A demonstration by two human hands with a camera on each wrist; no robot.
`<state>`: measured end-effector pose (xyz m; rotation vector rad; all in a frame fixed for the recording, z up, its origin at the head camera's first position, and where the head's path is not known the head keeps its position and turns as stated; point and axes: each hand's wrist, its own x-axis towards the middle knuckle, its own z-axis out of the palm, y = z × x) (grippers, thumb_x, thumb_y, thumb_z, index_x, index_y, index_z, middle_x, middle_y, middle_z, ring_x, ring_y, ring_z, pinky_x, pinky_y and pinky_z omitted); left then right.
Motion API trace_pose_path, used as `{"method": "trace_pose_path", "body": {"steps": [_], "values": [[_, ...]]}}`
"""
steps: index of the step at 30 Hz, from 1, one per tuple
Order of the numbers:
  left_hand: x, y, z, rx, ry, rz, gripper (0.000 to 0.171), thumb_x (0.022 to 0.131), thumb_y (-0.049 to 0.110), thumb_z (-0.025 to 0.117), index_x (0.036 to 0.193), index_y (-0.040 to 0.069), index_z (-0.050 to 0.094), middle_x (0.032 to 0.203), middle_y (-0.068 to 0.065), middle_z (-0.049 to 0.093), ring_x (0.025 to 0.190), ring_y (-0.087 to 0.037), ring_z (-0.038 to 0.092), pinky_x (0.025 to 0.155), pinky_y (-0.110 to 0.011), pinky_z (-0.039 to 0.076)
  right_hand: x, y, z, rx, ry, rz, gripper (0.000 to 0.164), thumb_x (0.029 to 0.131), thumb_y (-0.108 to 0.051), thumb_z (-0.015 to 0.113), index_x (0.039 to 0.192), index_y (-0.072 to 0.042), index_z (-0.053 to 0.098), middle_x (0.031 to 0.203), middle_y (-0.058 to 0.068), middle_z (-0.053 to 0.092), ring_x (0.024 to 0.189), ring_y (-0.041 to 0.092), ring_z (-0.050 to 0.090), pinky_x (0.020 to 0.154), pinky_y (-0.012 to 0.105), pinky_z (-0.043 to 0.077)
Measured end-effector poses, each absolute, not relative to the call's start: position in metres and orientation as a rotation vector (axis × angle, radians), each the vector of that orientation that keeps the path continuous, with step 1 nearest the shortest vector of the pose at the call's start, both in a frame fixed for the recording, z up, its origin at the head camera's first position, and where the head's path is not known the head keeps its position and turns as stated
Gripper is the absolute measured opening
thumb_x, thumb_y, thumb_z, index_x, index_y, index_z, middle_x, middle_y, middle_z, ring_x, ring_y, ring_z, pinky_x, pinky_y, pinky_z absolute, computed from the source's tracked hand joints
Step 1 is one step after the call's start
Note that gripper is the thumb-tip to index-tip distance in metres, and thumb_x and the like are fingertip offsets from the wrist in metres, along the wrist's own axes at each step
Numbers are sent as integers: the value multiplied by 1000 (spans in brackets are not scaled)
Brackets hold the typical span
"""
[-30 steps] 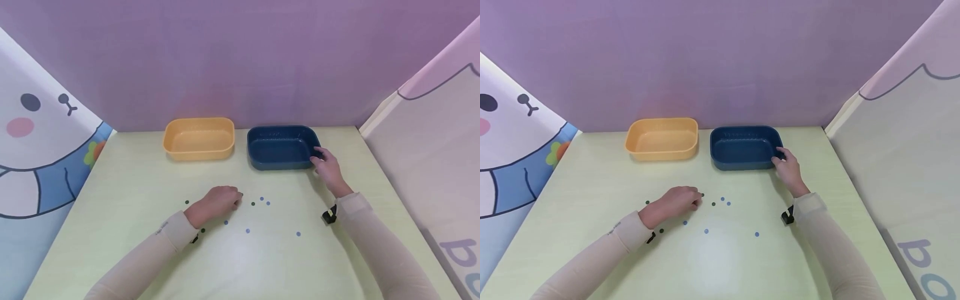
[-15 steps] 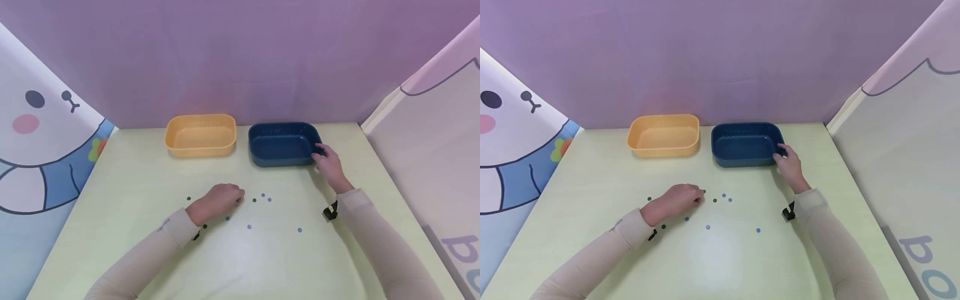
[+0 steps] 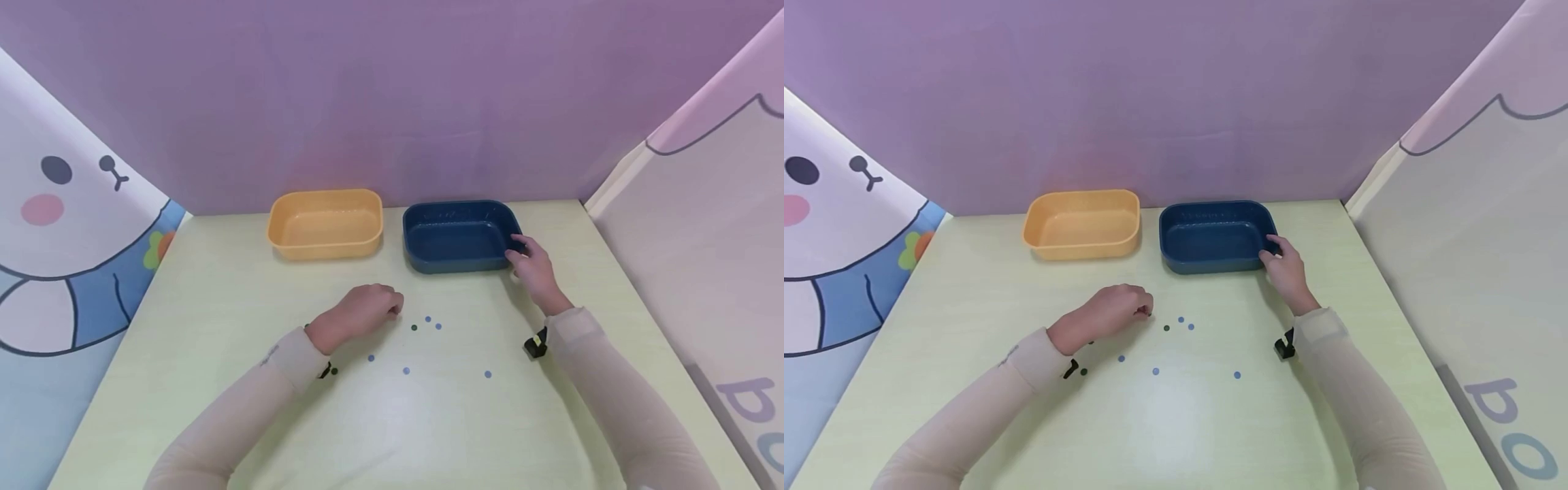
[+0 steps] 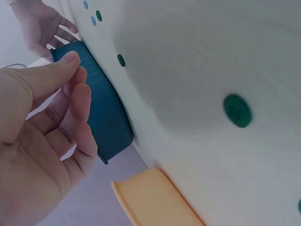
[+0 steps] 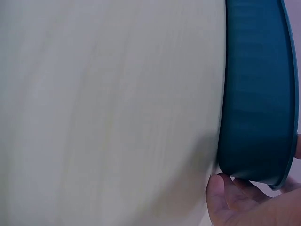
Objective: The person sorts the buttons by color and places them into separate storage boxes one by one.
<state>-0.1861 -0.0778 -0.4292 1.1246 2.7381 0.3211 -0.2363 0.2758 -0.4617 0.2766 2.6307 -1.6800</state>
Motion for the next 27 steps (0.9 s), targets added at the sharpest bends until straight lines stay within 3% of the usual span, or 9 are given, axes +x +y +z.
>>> {"method": "trace_pose_path", "body": {"steps": [16, 22, 27], "values": [[-217, -64, -411, 991, 2753, 474, 4, 97, 16, 69, 99, 16, 73, 90, 5, 65, 83, -13, 56, 75, -27, 49, -238, 274, -465, 290, 2636, -1694, 54, 104, -18, 53, 155, -8, 38, 150, 25, 44, 113, 33, 55, 73, 20, 47], [-226, -60, -408, 1031, 2761, 521, 10, 98, 14, 68, 104, 11, 75, 96, 2, 69, 87, -15, 59, 80, -30, 51, -239, 275, -465, 284, 2649, -1688, 54, 104, -20, 53, 155, -9, 38, 147, 26, 46, 110, 34, 55, 72, 19, 47], [-235, -58, -409, 1062, 2779, 555, 10, 97, 13, 69, 103, 9, 76, 97, 1, 71, 88, -14, 62, 81, -30, 53, -238, 274, -466, 289, 2643, -1684, 54, 104, -21, 53, 155, -9, 38, 146, 25, 47, 106, 35, 55, 76, 26, 49]]}}
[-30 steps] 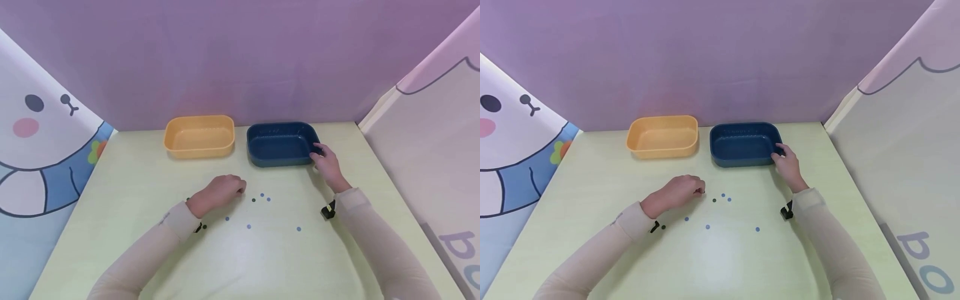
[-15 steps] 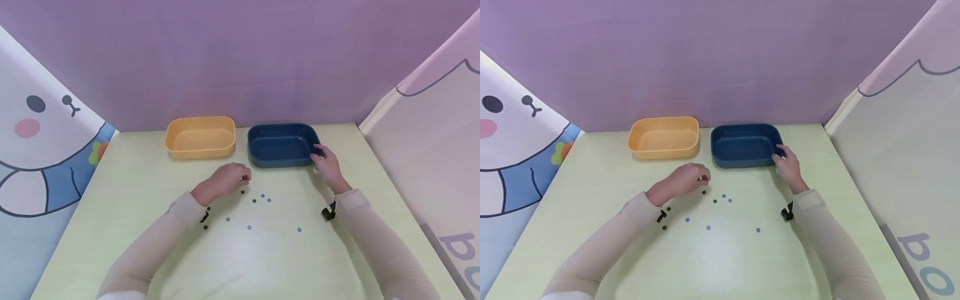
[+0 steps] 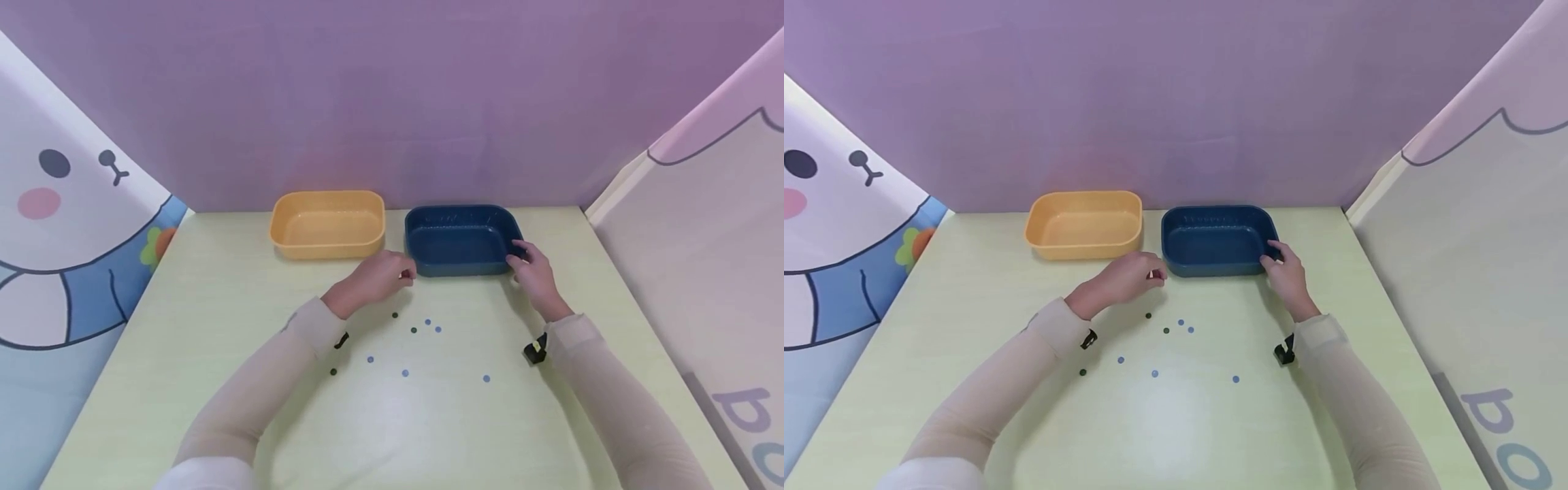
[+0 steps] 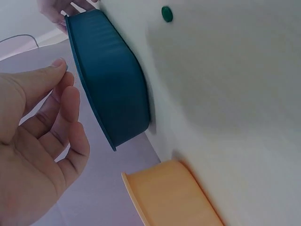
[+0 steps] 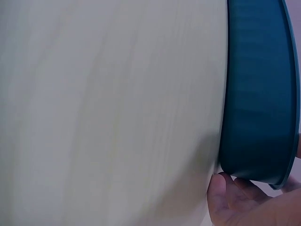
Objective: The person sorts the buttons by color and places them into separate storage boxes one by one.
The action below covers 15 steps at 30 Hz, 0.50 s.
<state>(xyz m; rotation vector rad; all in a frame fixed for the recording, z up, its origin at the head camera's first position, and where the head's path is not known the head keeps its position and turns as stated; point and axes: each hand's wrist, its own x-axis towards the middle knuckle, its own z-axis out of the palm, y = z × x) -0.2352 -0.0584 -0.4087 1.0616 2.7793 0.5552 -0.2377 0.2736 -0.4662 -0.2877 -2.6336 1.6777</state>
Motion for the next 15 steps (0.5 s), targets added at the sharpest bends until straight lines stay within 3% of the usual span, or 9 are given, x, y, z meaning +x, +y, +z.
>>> {"method": "trace_pose_path", "body": {"steps": [5, 15], "values": [[-245, -54, -409, 1034, 2781, 576, 11, 99, 15, 67, 105, 10, 75, 98, 1, 70, 90, -14, 62, 81, -29, 53, -237, 273, -467, -296, -2633, 1692, 54, 104, -19, 52, 155, -9, 37, 149, 25, 44, 109, 35, 55, 84, 36, 51], [-257, -47, -409, 988, 2814, 552, 9, 99, 17, 67, 104, 14, 74, 98, 1, 69, 87, -14, 60, 77, -28, 52, -237, 273, -468, -289, -2608, 1714, 54, 104, -18, 53, 155, -9, 37, 152, 25, 41, 119, 35, 53, 86, 35, 50]]}}
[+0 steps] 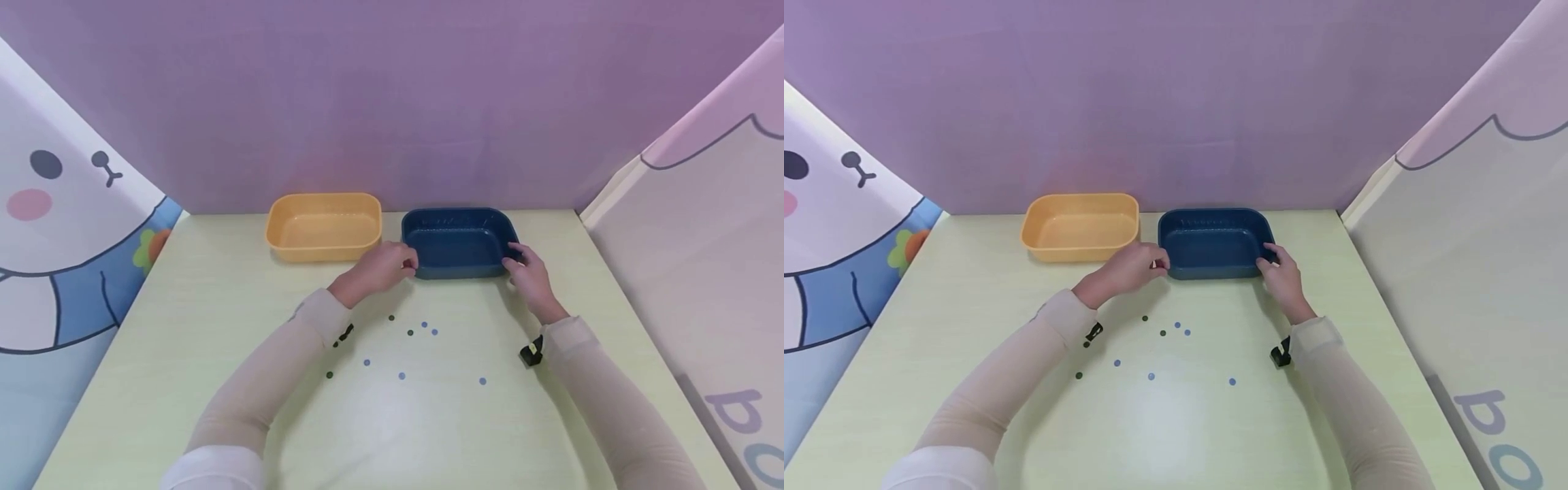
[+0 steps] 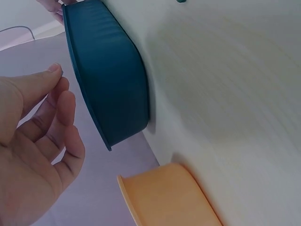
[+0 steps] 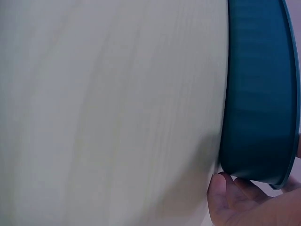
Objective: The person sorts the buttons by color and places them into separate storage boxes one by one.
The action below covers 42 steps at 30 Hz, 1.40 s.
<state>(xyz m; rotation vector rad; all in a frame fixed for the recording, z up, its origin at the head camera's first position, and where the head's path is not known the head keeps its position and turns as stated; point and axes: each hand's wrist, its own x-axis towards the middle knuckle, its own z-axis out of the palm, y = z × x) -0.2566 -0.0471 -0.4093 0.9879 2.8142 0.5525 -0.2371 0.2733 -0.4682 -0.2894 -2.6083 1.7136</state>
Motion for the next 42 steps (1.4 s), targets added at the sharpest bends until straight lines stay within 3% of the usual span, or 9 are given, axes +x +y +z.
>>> {"method": "trace_pose_path", "body": {"steps": [11, 17, 26, 34, 42], "values": [[-272, -33, -416, 922, 2855, 537, 10, 100, 22, 66, 105, 16, 72, 97, 5, 67, 85, -13, 58, 76, -27, 50, -235, 272, -465, -292, -2638, 1675, 55, 104, -19, 53, 155, -9, 37, 149, 26, 44, 110, 37, 56, 80, 30, 50], [-279, -22, -418, 801, 2847, 628, 10, 100, 22, 67, 106, 15, 72, 96, 3, 68, 84, -14, 59, 76, -28, 51, -234, 273, -468, -297, -2634, 1698, 54, 104, -18, 53, 155, -8, 37, 150, 26, 44, 117, 37, 54, 78, 26, 49], [-287, -8, -410, 760, 2847, 651, 11, 100, 25, 66, 106, 17, 70, 96, 4, 67, 82, -14, 60, 72, -25, 53, -234, 272, -469, -284, -2632, 1681, 53, 104, -19, 53, 154, -9, 38, 152, 25, 42, 118, 35, 54, 79, 27, 49], [-298, 7, -403, 792, 2835, 608, 13, 101, 25, 65, 108, 16, 70, 99, 4, 69, 85, -11, 62, 78, -29, 54, -234, 274, -468, -282, -2628, 1692, 53, 104, -17, 53, 154, -8, 38, 151, 25, 42, 117, 37, 54, 85, 35, 50], [-304, 17, -405, 737, 2844, 607, 14, 100, 26, 66, 109, 17, 70, 100, 4, 67, 85, -13, 61, 79, -28, 55, -234, 275, -467, -275, -2606, 1711, 53, 103, -16, 54, 153, -7, 40, 150, 24, 44, 113, 34, 55, 75, 25, 49]]}}
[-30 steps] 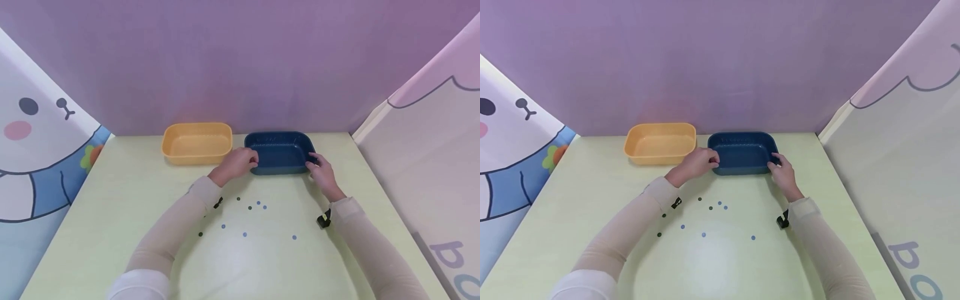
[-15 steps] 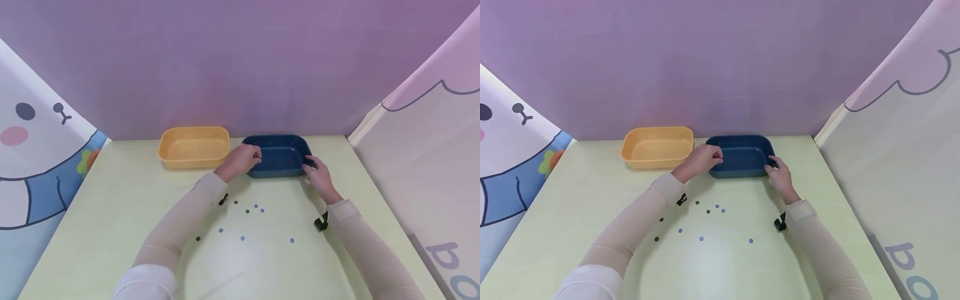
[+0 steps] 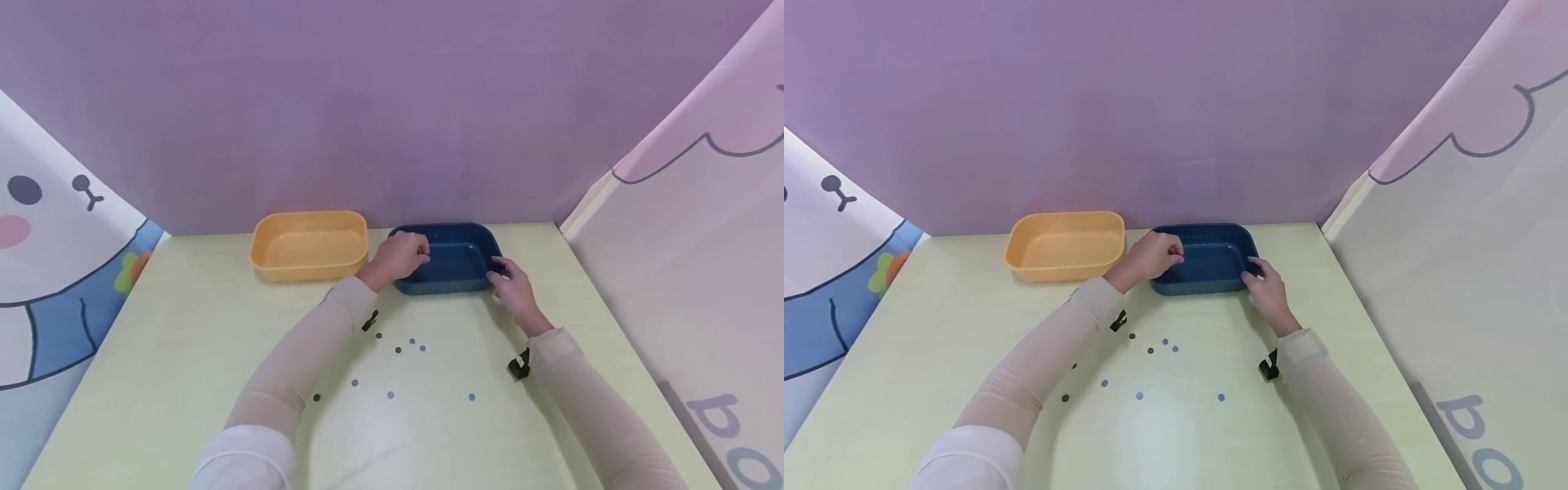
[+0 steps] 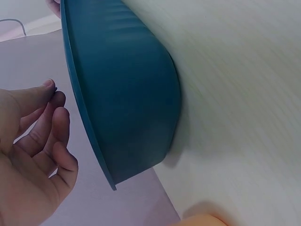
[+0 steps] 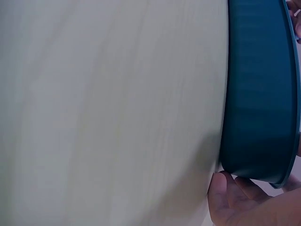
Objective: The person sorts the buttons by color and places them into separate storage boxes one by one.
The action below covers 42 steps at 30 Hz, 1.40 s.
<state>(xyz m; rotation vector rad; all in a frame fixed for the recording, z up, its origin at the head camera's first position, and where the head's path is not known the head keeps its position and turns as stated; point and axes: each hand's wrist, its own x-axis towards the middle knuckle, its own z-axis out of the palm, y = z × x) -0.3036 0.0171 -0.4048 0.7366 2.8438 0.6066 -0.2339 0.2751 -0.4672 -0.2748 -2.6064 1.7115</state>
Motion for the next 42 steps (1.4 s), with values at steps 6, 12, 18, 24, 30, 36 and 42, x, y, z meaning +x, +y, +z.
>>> {"method": "trace_pose_path", "body": {"steps": [6, 12, 18, 24, 30, 36, 42], "values": [[-307, 19, -406, 758, 2853, 630, 12, 100, 26, 66, 107, 17, 70, 100, 4, 68, 84, -13, 61, 80, -29, 55, -234, 274, -467, -267, -2601, 1705, 52, 103, -16, 54, 153, -7, 41, 151, 23, 43, 114, 32, 55, 74, 23, 48], [-312, 20, -408, 779, 2841, 626, 12, 100, 25, 65, 107, 17, 70, 101, 4, 69, 85, -13, 61, 80, -30, 54, -233, 273, -469, -271, -2615, 1696, 52, 104, -16, 54, 153, -8, 40, 151, 24, 44, 116, 33, 54, 78, 27, 49], [-316, 24, -407, 753, 2837, 599, 12, 101, 26, 65, 107, 18, 70, 104, 6, 68, 90, -13, 61, 83, -32, 53, -234, 271, -474, -270, -2623, 1694, 52, 104, -18, 53, 153, -8, 41, 150, 22, 45, 117, 32, 54, 79, 28, 49], [-316, 29, -404, 732, 2831, 588, 10, 101, 28, 64, 105, 20, 70, 101, 7, 67, 89, -12, 60, 81, -34, 53, -233, 271, -475, -273, -2628, 1691, 52, 104, -20, 53, 154, -9, 40, 151, 23, 43, 121, 33, 53, 84, 32, 49], [-317, 31, -405, 737, 2832, 567, 11, 101, 27, 64, 107, 20, 70, 101, 7, 66, 89, -13, 59, 82, -33, 53, -233, 272, -476, -268, -2629, 1698, 52, 105, -18, 52, 154, -9, 39, 153, 23, 41, 124, 34, 51, 85, 32, 49], [-319, 30, -405, 763, 2833, 568, 14, 101, 27, 64, 109, 18, 70, 104, 6, 68, 89, -12, 61, 83, -32, 54, -233, 272, -475, -260, -2629, 1678, 52, 104, -18, 52, 154, -8, 40, 151, 24, 43, 118, 33, 54, 81, 30, 48], [-319, 26, -402, 800, 2850, 600, 14, 102, 26, 63, 109, 16, 71, 104, 4, 69, 90, -12, 62, 84, -31, 54, -235, 274, -469, -269, -2632, 1670, 52, 104, -18, 52, 154, -9, 39, 151, 24, 43, 115, 34, 54, 80, 29, 48]]}}
